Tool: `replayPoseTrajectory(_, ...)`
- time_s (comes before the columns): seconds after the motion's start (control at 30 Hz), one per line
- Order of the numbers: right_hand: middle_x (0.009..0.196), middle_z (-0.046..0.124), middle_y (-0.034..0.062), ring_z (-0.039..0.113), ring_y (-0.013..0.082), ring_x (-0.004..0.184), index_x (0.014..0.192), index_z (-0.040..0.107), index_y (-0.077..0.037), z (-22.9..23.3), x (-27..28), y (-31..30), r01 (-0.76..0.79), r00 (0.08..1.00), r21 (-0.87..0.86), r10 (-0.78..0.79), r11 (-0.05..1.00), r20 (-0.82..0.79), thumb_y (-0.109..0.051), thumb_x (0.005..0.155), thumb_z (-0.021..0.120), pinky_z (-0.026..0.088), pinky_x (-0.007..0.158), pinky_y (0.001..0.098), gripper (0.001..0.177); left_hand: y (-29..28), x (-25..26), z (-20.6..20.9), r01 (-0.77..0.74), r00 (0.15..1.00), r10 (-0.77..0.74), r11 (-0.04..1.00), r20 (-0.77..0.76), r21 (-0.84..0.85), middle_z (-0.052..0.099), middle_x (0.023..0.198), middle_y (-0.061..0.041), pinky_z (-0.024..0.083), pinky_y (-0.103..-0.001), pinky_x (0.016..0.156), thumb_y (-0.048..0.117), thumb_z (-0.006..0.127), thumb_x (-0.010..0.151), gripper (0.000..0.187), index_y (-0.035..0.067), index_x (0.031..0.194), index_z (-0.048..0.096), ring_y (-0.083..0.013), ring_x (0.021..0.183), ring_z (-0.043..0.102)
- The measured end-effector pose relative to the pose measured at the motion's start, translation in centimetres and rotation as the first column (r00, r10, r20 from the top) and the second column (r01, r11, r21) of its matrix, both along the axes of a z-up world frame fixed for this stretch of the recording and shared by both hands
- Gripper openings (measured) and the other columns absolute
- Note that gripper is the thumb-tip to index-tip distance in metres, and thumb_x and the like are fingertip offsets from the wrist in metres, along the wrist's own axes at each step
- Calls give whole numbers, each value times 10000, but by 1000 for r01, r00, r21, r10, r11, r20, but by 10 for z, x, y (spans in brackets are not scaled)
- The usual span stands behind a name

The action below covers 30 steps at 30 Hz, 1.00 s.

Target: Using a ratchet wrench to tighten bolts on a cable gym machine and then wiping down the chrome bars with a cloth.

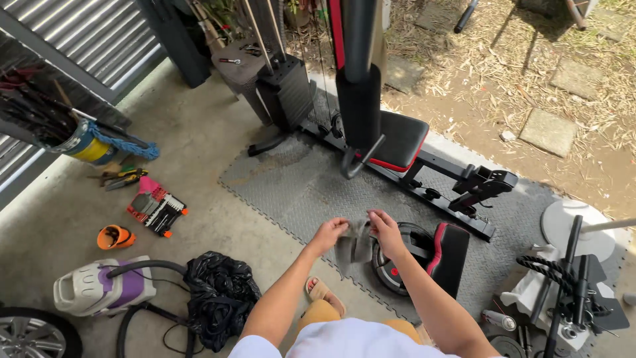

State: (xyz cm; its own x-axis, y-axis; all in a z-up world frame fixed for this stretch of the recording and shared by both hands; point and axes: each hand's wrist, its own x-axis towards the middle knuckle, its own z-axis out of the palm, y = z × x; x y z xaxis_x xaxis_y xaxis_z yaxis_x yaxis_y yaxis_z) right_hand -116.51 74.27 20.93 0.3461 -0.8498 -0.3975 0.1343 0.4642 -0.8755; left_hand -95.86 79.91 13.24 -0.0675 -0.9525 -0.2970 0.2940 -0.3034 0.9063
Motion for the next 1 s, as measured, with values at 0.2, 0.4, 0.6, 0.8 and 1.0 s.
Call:
replayPoseTrajectory(0.2, 1207, 685, -51, 655, 94, 1090, 1320, 586, -141, 51, 179, -16, -363, 929, -128, 369, 923, 24, -290, 962, 621, 480, 967, 300, 389, -28, 173, 62, -333, 943, 330, 940, -51, -79, 701, 1241, -63, 478, -301, 981, 250, 537, 1030, 385, 18, 1305, 675, -156, 1115, 634)
replayPoseTrajectory(0.4, 1015, 676, -17, 658, 136, 916, 1081, 657, -80, 40, 308, -82, -317, 936, -92, 328, 944, 131, -207, 1032, 603, 521, 830, 322, 146, -49, 262, 170, -378, 782, 427, 904, -454, 199, 705, 1140, -79, 521, -358, 888, 486, 476, 1061, 507, 49, 1243, 657, -209, 1028, 629)
replayPoseTrajectory(0.6, 999, 661, -58, 588, 37, 931, 1124, 682, -95, 63, 420, -139, -460, 866, -290, 497, 839, 64, -135, 987, 622, 469, 867, 221, 154, -101, 375, 160, -449, 793, 408, 893, -452, 19, 713, 1164, -66, 548, -339, 932, 167, 601, 978, 294, 59, 1245, 660, -189, 1064, 669)
replayPoseTrajectory(0.8, 879, 657, -68, 568, 39, 831, 981, 687, -58, 54, 515, -236, -310, 934, -319, 350, 896, 73, -150, 955, 725, 465, 765, 222, 103, -175, 490, 168, -524, 839, 532, 846, 114, -96, 733, 1103, -41, 518, -273, 841, 157, 626, 967, 313, 25, 1243, 691, -123, 973, 653)
replayPoseTrajectory(1.0, 927, 646, -27, 546, 75, 868, 1063, 689, -25, 64, 580, -305, -278, 947, -417, 319, 865, 31, -195, 1047, 714, 440, 765, 260, 173, -238, 564, 223, -539, 817, 555, 832, 160, -134, 769, 1005, -81, 548, -342, 773, 242, 630, 1004, 365, -52, 1183, 751, -156, 850, 668)
